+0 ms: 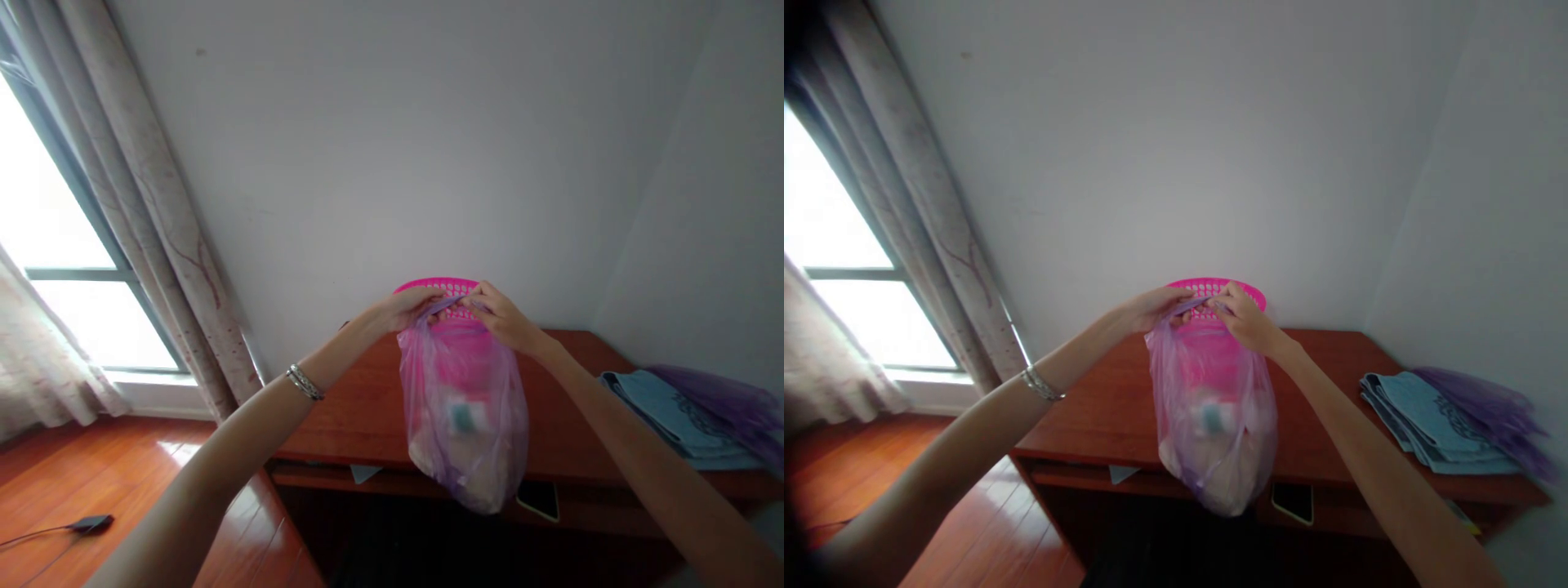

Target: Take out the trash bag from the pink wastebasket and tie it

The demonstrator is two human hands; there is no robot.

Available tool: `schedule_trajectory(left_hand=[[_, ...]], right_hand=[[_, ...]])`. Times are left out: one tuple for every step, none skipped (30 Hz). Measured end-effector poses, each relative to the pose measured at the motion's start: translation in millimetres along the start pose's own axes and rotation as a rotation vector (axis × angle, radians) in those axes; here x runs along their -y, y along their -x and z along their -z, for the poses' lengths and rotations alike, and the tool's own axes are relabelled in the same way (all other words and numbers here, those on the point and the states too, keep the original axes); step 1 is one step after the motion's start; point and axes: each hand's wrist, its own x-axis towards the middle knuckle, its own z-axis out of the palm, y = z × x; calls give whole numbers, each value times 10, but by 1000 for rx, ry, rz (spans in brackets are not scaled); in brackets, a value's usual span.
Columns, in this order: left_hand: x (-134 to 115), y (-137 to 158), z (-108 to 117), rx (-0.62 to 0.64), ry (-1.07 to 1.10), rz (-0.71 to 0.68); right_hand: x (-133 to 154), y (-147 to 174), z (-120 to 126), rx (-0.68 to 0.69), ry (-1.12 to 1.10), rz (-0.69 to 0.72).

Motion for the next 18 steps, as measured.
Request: schedule_trajectory(left_hand=[[6,-6,-12,-14,10,6],[13,-14,-21,-17,18,6],[19,-21,-27,-16,27,2],[25,-27,-33,-19,40,-6],[31,-32,-38,-31,57,-14],[37,-35,-44,-56,77,-22],[45,-36,-51,-87,96,-31],[55,-37,-59,-116,112,-39],[66,-37,-67,-138,124,-46],[79,-36,-74,-151,134,-55],[94,-35,-79,-168,146,-75],[111,-32,-80,-193,166,-109],[129,-26,-78,-234,193,-154],[148,-16,-73,-292,225,-200],[167,2,-66,-353,259,-243],[186,28,-59,-403,294,-279],[205,63,-52,-437,326,-305],[224,106,-45,-453,355,-319]], right_hand=[[0,9,-21,-15,39,29],[-3,18,-42,-27,65,55],[-10,26,-59,-39,84,79],[-19,31,-72,-52,97,103],[-31,34,-78,-63,104,124],[-43,33,-79,-74,104,142],[-56,31,-73,-86,98,154],[-68,27,-61,-101,80,159],[-80,25,-44,-115,51,158],[-91,26,-24,-125,11,152],[-101,32,-4,-128,-40,141],[-112,45,14,-129,-103,124],[-124,67,26,-127,-175,98],[-138,98,30,-128,-263,61],[-152,141,24,-136,-370,13],[-168,193,9,-158,-493,-43],[-184,256,-13,-191,-622,-104],[-201,327,-40,-229,-747,-164]])
